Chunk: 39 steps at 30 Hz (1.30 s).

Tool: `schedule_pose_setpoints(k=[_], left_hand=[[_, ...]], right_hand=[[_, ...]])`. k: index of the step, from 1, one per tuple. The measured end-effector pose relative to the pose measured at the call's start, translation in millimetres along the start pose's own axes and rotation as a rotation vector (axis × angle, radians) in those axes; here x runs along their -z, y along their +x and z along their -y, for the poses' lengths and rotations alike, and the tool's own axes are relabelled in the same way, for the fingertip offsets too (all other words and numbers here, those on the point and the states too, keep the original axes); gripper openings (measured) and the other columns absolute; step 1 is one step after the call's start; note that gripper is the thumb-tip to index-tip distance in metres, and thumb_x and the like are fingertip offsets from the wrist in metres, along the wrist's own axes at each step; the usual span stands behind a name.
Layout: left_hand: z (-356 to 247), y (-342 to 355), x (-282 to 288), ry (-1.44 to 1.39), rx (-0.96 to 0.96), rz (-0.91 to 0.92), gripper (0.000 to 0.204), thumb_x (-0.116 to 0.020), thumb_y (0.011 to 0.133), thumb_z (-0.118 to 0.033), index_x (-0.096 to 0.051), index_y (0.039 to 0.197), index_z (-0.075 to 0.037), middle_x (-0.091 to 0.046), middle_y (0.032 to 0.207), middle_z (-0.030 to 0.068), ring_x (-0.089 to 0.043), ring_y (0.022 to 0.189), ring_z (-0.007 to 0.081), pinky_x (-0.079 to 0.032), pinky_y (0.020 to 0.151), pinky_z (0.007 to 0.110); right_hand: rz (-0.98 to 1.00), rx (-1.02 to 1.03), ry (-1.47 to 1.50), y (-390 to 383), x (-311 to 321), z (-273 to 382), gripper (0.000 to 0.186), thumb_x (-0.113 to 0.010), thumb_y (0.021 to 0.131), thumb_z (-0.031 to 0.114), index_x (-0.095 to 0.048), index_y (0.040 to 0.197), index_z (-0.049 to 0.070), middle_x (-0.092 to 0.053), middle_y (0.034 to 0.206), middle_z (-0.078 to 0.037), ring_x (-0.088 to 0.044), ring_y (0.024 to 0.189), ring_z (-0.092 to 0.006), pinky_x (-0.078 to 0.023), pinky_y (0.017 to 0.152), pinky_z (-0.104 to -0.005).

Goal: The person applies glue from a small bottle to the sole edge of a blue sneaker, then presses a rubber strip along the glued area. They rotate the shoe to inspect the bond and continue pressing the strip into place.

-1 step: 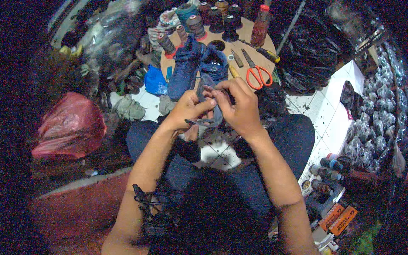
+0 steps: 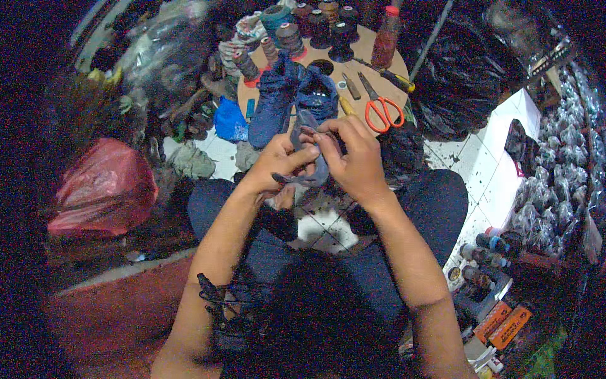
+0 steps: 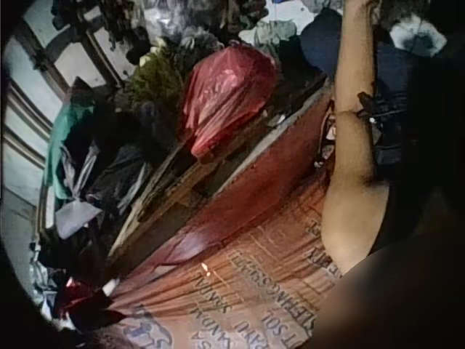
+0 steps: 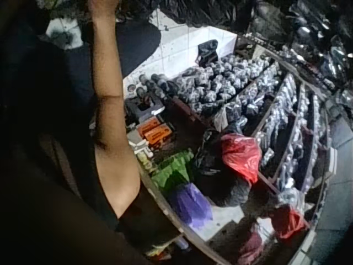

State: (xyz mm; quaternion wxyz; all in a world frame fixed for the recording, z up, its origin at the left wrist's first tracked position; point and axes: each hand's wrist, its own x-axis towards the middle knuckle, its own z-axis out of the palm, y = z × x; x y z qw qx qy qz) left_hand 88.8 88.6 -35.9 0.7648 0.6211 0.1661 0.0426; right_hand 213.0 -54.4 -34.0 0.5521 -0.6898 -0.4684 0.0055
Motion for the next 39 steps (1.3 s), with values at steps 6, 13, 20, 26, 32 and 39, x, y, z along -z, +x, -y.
schedule_pose_setpoints(k=[6, 13, 20, 26, 32, 39], left_hand=[[-2, -6, 7, -0.048, 0.1, 0.01, 0.024, -0.072, 0.099, -0.024, -0.067, 0.115, -0.006, -0.063, 0.077, -0.0033, -0.059, 0.064, 0.0068, -0.047, 0.059, 0.023], [1, -8, 9, -0.063, 0.137, -0.027, 0.021, -0.073, 0.098, -0.024, -0.068, 0.111, -0.008, -0.061, 0.08, -0.0053, -0.056, 0.066, 0.006, -0.045, 0.06, 0.023], [9, -8, 6, -0.209, 0.089, 0.121, 0.017, -0.07, 0.101, -0.025, -0.063, 0.104, -0.01, -0.058, 0.082, -0.006, -0.056, 0.07, 0.0061, -0.045, 0.062, 0.023], [3, -5, 5, -0.062, 0.013, 0.051, 0.033, -0.066, 0.104, -0.027, -0.059, 0.13, -0.009, -0.061, 0.099, -0.0036, -0.06, 0.084, 0.007, -0.052, 0.074, 0.026], [6, -5, -1, -0.111, -0.118, -0.087, 0.036, -0.059, 0.108, -0.027, -0.059, 0.14, -0.009, -0.067, 0.113, -0.001, -0.063, 0.1, 0.0035, -0.054, 0.068, 0.022], [10, 4, -8, -0.028, -0.285, -0.314, 0.038, -0.058, 0.109, -0.037, -0.066, 0.124, -0.003, -0.07, 0.093, 0.0016, -0.067, 0.077, 0.0068, -0.054, 0.065, 0.024]], right_hand=[[-0.01, -0.098, 0.077, -6, 1, -1, 0.011, -0.075, 0.092, 0.007, -0.07, 0.099, 0.0, -0.066, 0.086, -0.005, -0.062, 0.074, -0.0109, -0.048, 0.066, -0.0273], [0.006, -0.072, 0.073, -5, 0, 3, 0.01, -0.076, 0.09, 0.008, -0.072, 0.097, 0.002, -0.068, 0.089, -0.011, -0.067, 0.076, -0.022, -0.052, 0.068, -0.0334], [-0.039, -0.044, 0.031, -2, -3, 3, 0.011, -0.077, 0.09, 0.009, -0.072, 0.097, 0.003, -0.065, 0.084, -0.01, -0.064, 0.073, -0.0227, -0.05, 0.065, -0.0346], [-0.074, -0.063, 0.005, -6, -14, 3, 0.013, -0.076, 0.092, 0.007, -0.07, 0.099, -0.001, -0.068, 0.088, -0.009, -0.066, 0.078, -0.0151, -0.051, 0.071, -0.0284], [-0.103, -0.09, 0.049, -9, -19, 6, 0.012, -0.075, 0.092, 0.009, -0.069, 0.098, 0.0, -0.069, 0.09, -0.013, -0.068, 0.076, -0.0255, -0.054, 0.07, -0.037], [-0.147, -0.138, 0.154, -8, -30, 2, 0.011, -0.072, 0.096, 0.008, -0.067, 0.1, -0.001, -0.069, 0.089, -0.008, -0.064, 0.079, -0.0123, -0.051, 0.07, -0.0288]])
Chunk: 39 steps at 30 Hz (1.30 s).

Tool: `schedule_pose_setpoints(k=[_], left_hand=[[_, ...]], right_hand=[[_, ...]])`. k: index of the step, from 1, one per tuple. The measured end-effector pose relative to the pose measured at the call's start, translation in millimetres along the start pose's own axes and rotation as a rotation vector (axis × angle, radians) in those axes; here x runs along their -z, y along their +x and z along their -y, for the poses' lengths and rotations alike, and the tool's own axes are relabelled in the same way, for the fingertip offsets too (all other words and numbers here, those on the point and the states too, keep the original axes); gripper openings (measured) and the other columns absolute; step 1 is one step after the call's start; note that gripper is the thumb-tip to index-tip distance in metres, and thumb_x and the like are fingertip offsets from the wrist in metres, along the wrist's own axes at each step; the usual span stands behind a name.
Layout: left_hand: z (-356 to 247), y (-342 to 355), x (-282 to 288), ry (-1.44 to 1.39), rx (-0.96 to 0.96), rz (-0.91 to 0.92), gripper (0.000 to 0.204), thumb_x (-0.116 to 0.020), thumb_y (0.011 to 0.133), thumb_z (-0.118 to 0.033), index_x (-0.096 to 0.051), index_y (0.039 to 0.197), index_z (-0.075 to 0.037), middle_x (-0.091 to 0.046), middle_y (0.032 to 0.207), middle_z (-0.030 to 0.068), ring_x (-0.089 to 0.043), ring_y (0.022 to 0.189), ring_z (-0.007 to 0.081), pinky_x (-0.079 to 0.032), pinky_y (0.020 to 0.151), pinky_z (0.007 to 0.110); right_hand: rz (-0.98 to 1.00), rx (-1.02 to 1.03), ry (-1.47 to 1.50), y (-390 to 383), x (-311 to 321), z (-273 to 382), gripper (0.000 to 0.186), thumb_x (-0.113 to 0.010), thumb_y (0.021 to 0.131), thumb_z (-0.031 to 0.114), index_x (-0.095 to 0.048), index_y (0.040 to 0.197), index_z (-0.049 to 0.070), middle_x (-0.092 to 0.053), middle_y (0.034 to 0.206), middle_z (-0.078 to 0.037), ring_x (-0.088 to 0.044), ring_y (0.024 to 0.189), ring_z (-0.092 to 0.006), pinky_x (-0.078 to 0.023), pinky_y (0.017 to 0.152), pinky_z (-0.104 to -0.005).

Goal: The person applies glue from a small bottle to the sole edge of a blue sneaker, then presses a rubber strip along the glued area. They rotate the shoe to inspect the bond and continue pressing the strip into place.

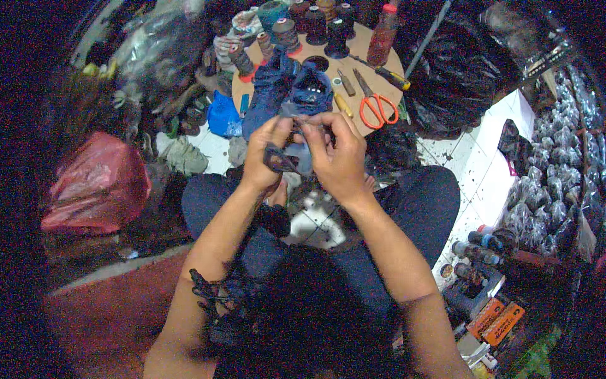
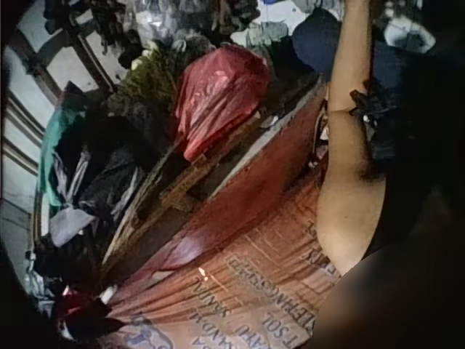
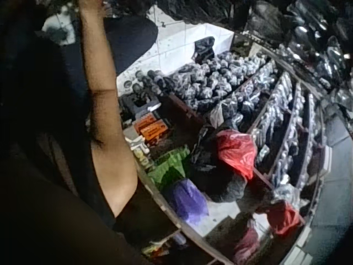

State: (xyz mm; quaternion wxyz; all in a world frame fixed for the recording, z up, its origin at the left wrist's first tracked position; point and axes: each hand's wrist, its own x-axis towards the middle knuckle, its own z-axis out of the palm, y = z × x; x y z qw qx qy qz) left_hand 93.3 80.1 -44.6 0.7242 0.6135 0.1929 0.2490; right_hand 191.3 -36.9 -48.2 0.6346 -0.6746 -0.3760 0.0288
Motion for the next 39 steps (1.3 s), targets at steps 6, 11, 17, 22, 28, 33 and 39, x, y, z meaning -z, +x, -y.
schedule_pose_setpoints(k=[6, 11, 17, 22, 28, 33, 39], left_hand=[[-1, -3, 2, 0.092, -0.03, 0.026, 0.036, -0.057, 0.109, -0.033, -0.07, 0.121, -0.002, -0.072, 0.097, 0.0018, -0.066, 0.082, 0.0072, -0.053, 0.074, 0.022], [4, -10, -5, 0.0, -0.033, 0.032, 0.032, -0.056, 0.11, -0.029, -0.07, 0.117, -0.002, -0.07, 0.093, 0.0003, -0.064, 0.081, 0.0056, -0.052, 0.072, 0.022], [-4, -11, -8, -0.068, -0.013, 0.074, 0.031, -0.057, 0.11, -0.029, -0.07, 0.115, -0.001, -0.071, 0.094, 0.0007, -0.065, 0.082, 0.0057, -0.053, 0.069, 0.023], [-6, -14, -9, 0.151, -0.07, 0.145, 0.031, -0.057, 0.11, -0.027, -0.068, 0.118, 0.0, -0.071, 0.095, 0.0028, -0.067, 0.083, 0.0074, -0.056, 0.068, 0.023], [-9, -15, -4, 0.05, -0.05, 0.088, 0.031, -0.057, 0.109, -0.028, -0.07, 0.117, 0.0, -0.071, 0.095, 0.0028, -0.067, 0.084, 0.0074, -0.055, 0.071, 0.023], [-10, -12, -5, -0.037, -0.108, 0.073, 0.032, -0.057, 0.11, -0.027, -0.071, 0.115, 0.001, -0.072, 0.098, 0.0029, -0.064, 0.091, 0.0096, -0.053, 0.083, 0.028], [-10, -14, -2, 0.087, -0.098, 0.074, 0.031, -0.056, 0.11, -0.027, -0.071, 0.113, 0.0, -0.07, 0.096, 0.0017, -0.062, 0.089, 0.0083, -0.051, 0.08, 0.026]], right_hand=[[-0.003, -0.023, 0.05, 3, 5, 2, 0.014, -0.075, 0.094, 0.012, -0.068, 0.099, 0.0, -0.071, 0.092, -0.012, -0.07, 0.081, -0.0199, -0.053, 0.071, -0.0337], [0.022, -0.134, -0.017, 3, 10, 9, 0.016, -0.076, 0.093, 0.014, -0.07, 0.097, 0.0, -0.071, 0.084, -0.011, -0.07, 0.077, -0.02, -0.053, 0.069, -0.0336], [-0.002, 0.072, -0.064, 8, 12, 15, 0.013, -0.075, 0.096, 0.012, -0.07, 0.096, 0.001, -0.065, 0.08, 0.002, -0.054, 0.069, -0.0028, -0.045, 0.062, -0.0214], [-0.034, -0.046, -0.014, 7, 12, 20, 0.014, -0.076, 0.095, 0.014, -0.069, 0.094, 0.001, -0.063, 0.078, 0.004, -0.052, 0.067, -0.003, -0.042, 0.06, -0.0218], [0.013, 0.029, -0.035, 2, 11, 17, 0.013, -0.076, 0.094, 0.011, -0.07, 0.098, 0.0, -0.069, 0.083, 0.0, -0.059, 0.072, -0.0045, -0.047, 0.062, -0.0229], [-0.046, -0.091, 0.085, -1, 2, 12, 0.015, -0.079, 0.09, 0.013, -0.071, 0.095, 0.002, -0.068, 0.08, -0.007, -0.061, 0.067, -0.0122, -0.049, 0.061, -0.0289], [-0.039, -0.046, 0.055, 8, 2, 20, 0.014, -0.078, 0.091, 0.013, -0.07, 0.091, 0.001, -0.068, 0.077, -0.006, -0.062, 0.068, -0.011, -0.049, 0.061, -0.0293]])
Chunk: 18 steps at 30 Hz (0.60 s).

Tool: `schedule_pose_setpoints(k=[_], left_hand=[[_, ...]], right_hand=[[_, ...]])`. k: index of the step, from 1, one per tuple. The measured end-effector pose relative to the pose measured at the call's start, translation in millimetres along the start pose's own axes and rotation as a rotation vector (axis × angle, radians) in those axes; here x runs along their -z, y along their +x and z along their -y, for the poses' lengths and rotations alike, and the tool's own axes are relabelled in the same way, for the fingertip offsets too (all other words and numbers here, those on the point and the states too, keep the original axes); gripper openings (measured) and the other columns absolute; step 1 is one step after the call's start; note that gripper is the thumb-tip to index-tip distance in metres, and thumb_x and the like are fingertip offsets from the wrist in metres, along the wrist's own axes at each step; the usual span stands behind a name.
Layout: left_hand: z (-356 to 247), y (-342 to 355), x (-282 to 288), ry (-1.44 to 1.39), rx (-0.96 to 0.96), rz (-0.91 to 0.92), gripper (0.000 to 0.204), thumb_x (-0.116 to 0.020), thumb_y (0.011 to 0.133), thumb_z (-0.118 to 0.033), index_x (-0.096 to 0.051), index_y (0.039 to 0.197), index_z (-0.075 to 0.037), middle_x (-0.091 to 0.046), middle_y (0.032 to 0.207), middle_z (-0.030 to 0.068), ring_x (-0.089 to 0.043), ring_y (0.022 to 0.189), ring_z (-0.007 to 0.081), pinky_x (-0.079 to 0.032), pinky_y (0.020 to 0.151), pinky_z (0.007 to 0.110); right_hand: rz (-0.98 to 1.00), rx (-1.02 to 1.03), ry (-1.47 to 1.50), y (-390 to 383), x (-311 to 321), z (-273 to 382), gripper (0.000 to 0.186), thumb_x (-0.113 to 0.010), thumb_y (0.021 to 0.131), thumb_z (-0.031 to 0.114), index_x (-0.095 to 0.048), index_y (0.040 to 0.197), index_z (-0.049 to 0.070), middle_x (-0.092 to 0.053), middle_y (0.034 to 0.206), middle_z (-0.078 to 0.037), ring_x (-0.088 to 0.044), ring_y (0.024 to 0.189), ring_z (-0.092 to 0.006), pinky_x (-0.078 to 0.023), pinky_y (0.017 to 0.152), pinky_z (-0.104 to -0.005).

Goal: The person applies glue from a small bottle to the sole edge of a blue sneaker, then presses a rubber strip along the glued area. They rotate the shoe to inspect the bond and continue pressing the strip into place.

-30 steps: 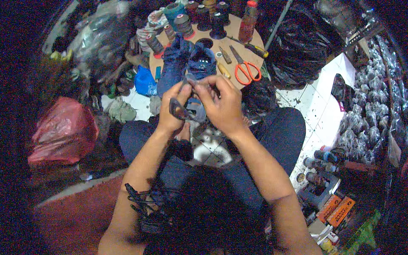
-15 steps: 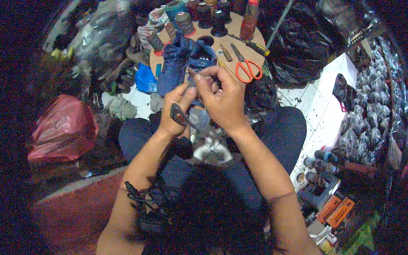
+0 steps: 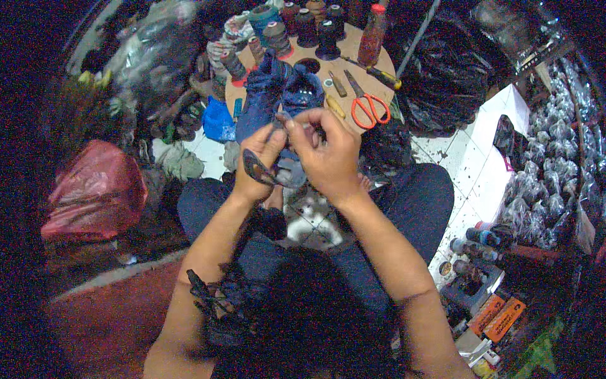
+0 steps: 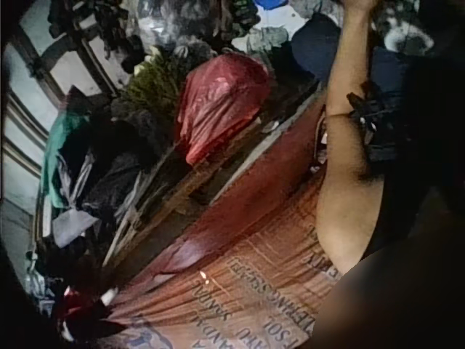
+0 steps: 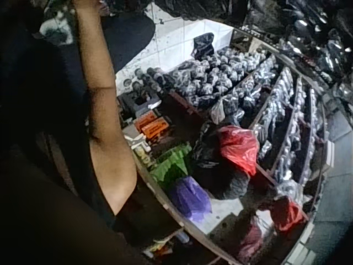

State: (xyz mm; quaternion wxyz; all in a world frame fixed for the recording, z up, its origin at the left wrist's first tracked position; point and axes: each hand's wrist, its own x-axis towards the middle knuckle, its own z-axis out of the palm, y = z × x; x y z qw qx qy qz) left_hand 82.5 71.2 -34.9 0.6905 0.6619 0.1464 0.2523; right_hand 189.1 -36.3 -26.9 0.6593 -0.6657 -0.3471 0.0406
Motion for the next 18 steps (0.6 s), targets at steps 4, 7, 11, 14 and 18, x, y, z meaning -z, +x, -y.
schedule_pose_setpoints(k=[4, 7, 11, 14, 18], left_hand=[[0, -1, 6, 0.003, 0.048, 0.003, 0.03, -0.058, 0.109, -0.026, -0.072, 0.115, 0.0, -0.07, 0.096, 0.0007, -0.062, 0.088, 0.0073, -0.051, 0.08, 0.026], [3, -2, 0, 0.025, -0.057, 0.005, 0.031, -0.058, 0.109, -0.026, -0.071, 0.116, 0.001, -0.071, 0.096, 0.0004, -0.061, 0.087, 0.0056, -0.051, 0.078, 0.025], [5, -2, -5, -0.004, -0.049, 0.045, 0.031, -0.058, 0.109, -0.025, -0.071, 0.116, 0.001, -0.071, 0.095, -0.0005, -0.061, 0.087, 0.0047, -0.05, 0.075, 0.025], [6, -2, -2, 0.055, -0.048, -0.034, 0.03, -0.058, 0.109, -0.026, -0.072, 0.115, 0.001, -0.069, 0.094, -0.0022, -0.058, 0.086, 0.0044, -0.049, 0.076, 0.026], [9, -3, -5, 0.115, -0.05, 0.079, 0.03, -0.059, 0.109, -0.027, -0.071, 0.116, 0.0, -0.071, 0.098, 0.0002, -0.061, 0.087, 0.0061, -0.051, 0.077, 0.026]], right_hand=[[0.104, 0.052, -0.166, 2, 6, 6, 0.017, -0.077, 0.094, 0.011, -0.068, 0.096, -0.003, -0.072, 0.083, -0.002, -0.064, 0.072, -0.0048, -0.052, 0.064, -0.0218], [0.115, -0.085, -0.075, 1, 6, 5, 0.016, -0.077, 0.094, 0.011, -0.067, 0.095, -0.002, -0.07, 0.082, -0.001, -0.06, 0.07, -0.0037, -0.048, 0.061, -0.0217], [0.031, 0.048, -0.06, 5, 7, 4, 0.014, -0.076, 0.093, 0.009, -0.067, 0.093, -0.001, -0.066, 0.079, 0.001, -0.055, 0.07, -0.0031, -0.046, 0.06, -0.0219], [0.076, 0.002, -0.075, 6, 6, 6, 0.015, -0.077, 0.093, 0.009, -0.067, 0.093, -0.001, -0.067, 0.079, 0.0, -0.056, 0.07, -0.0031, -0.045, 0.06, -0.0217], [0.02, 0.075, -0.111, 7, 8, 4, 0.015, -0.077, 0.093, 0.012, -0.068, 0.094, 0.0, -0.068, 0.078, 0.0, -0.056, 0.068, -0.0044, -0.046, 0.06, -0.0242]])
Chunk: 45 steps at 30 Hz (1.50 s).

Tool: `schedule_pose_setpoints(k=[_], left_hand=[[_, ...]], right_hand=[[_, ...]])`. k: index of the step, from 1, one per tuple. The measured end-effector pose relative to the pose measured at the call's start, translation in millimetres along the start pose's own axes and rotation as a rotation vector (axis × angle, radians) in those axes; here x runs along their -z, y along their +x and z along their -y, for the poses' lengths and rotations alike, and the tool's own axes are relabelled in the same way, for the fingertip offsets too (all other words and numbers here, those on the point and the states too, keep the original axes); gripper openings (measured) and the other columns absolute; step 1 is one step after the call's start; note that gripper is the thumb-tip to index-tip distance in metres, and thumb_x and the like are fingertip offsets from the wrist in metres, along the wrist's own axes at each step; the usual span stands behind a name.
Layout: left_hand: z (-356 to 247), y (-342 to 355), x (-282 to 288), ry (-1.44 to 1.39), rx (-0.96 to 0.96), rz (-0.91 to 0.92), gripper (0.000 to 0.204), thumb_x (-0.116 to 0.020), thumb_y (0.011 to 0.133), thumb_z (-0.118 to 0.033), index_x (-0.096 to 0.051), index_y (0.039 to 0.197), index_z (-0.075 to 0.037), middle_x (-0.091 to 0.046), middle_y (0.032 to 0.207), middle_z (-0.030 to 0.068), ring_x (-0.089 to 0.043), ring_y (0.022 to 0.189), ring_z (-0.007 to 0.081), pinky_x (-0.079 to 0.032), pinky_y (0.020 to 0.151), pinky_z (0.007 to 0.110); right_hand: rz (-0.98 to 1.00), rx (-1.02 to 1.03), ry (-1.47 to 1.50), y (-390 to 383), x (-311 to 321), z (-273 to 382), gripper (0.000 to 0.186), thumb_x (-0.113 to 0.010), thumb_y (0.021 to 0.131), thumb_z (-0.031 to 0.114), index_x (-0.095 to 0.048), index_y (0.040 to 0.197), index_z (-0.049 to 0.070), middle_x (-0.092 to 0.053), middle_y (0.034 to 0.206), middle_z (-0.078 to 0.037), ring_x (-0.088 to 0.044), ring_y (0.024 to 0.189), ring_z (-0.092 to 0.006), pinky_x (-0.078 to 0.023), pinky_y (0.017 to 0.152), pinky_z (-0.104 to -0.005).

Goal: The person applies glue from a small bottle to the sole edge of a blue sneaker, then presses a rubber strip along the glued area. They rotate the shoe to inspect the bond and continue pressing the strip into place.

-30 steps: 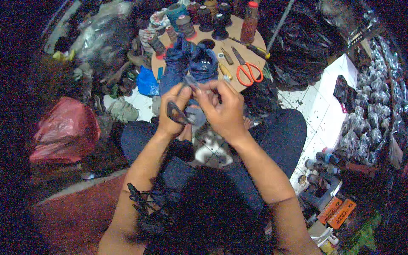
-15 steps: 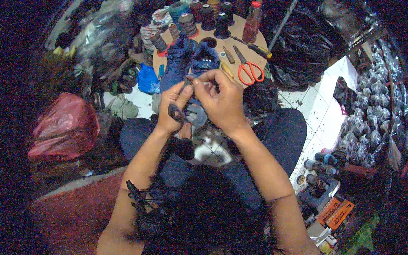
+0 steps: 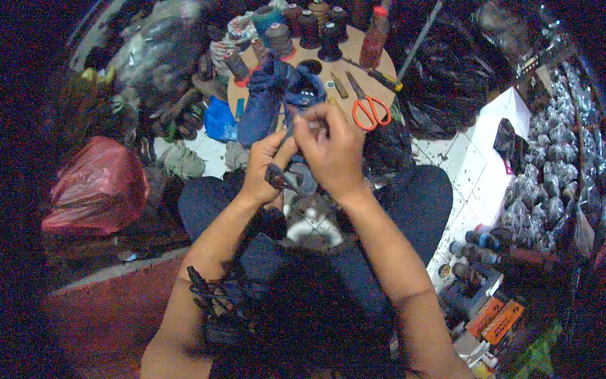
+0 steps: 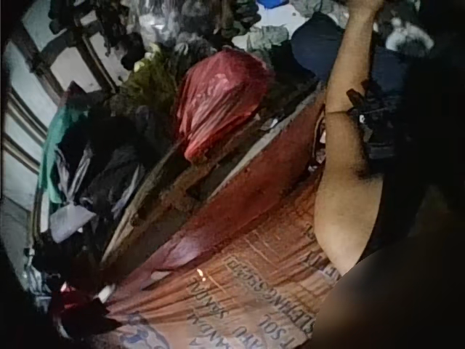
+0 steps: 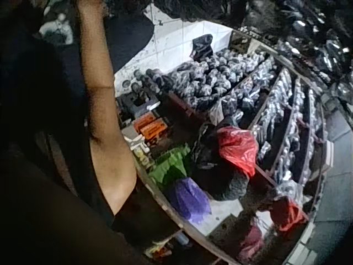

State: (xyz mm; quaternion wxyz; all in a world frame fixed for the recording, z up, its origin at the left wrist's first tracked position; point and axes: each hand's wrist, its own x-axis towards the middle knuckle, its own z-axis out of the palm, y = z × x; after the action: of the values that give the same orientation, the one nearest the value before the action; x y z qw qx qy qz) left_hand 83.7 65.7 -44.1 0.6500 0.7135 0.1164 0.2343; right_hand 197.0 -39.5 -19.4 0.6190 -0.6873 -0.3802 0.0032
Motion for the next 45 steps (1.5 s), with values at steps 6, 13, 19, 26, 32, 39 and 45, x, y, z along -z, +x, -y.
schedule_pose_setpoints(k=[6, 13, 19, 26, 32, 39, 45], left_hand=[[-8, 15, 19, -0.288, 0.098, -0.306, 0.039, -0.055, 0.11, -0.032, -0.063, 0.134, -0.003, -0.07, 0.114, 0.0076, -0.072, 0.094, 0.0172, -0.061, 0.072, 0.028], [-1, 14, 17, -0.441, 0.041, -0.272, 0.039, -0.051, 0.111, -0.034, -0.058, 0.14, -0.008, -0.068, 0.122, 0.0084, -0.074, 0.106, 0.0246, -0.065, 0.078, 0.031], [5, 10, 3, -0.238, 0.003, -0.256, 0.035, -0.051, 0.112, -0.032, -0.062, 0.136, -0.01, -0.07, 0.125, 0.0065, -0.069, 0.11, 0.015, -0.063, 0.081, 0.03], [9, 9, -1, -0.32, 0.058, -0.429, 0.031, -0.05, 0.112, -0.029, -0.064, 0.125, -0.005, -0.072, 0.116, 0.0078, -0.071, 0.106, 0.0168, -0.064, 0.075, 0.03], [8, 12, -2, -0.361, 0.0, -0.417, 0.031, -0.051, 0.112, -0.029, -0.062, 0.125, -0.003, -0.071, 0.118, 0.0117, -0.073, 0.105, 0.0212, -0.065, 0.078, 0.034], [5, 13, 4, -0.419, -0.194, -0.503, 0.035, -0.053, 0.11, -0.032, -0.059, 0.127, -0.002, -0.071, 0.12, 0.017, -0.075, 0.102, 0.0281, -0.065, 0.08, 0.036], [4, 13, -5, -0.651, 0.01, -0.387, 0.053, -0.051, 0.109, -0.046, -0.049, 0.142, -0.005, -0.066, 0.127, 0.0206, -0.069, 0.116, 0.0312, -0.06, 0.097, 0.046]], right_hand=[[0.385, -0.253, -0.183, -7, 18, -16, 0.018, -0.078, 0.089, 0.018, -0.072, 0.088, 0.001, -0.072, 0.079, -0.011, -0.068, 0.067, -0.0177, -0.053, 0.063, -0.0342], [0.186, -0.39, 0.335, -2, 28, -26, 0.013, -0.075, 0.095, 0.013, -0.072, 0.103, 0.003, -0.067, 0.08, 0.003, -0.057, 0.07, -0.0039, -0.047, 0.062, -0.0217], [0.202, -0.249, -0.023, -9, 6, -17, 0.014, -0.079, 0.092, 0.011, -0.073, 0.093, -0.001, -0.07, 0.079, 0.0, -0.059, 0.07, -0.0032, -0.049, 0.064, -0.022], [0.305, -0.266, -0.219, -8, -1, -13, 0.017, -0.08, 0.09, 0.013, -0.073, 0.092, -0.002, -0.069, 0.075, -0.002, -0.057, 0.067, -0.0043, -0.047, 0.061, -0.0235], [0.183, -0.126, -0.124, -12, -2, -16, 0.018, -0.081, 0.089, 0.015, -0.072, 0.09, -0.001, -0.064, 0.071, -0.001, -0.055, 0.065, -0.0043, -0.044, 0.059, -0.0235], [0.211, -0.36, 0.236, -17, -4, -20, 0.016, -0.075, 0.096, 0.014, -0.067, 0.093, 0.002, -0.067, 0.079, 0.0, -0.059, 0.062, -0.0043, -0.047, 0.056, -0.0217], [0.175, -0.377, 0.388, -22, -14, -22, 0.013, -0.072, 0.099, 0.011, -0.063, 0.099, 0.002, -0.069, 0.079, -0.003, -0.065, 0.063, -0.0057, -0.051, 0.053, -0.0196]])
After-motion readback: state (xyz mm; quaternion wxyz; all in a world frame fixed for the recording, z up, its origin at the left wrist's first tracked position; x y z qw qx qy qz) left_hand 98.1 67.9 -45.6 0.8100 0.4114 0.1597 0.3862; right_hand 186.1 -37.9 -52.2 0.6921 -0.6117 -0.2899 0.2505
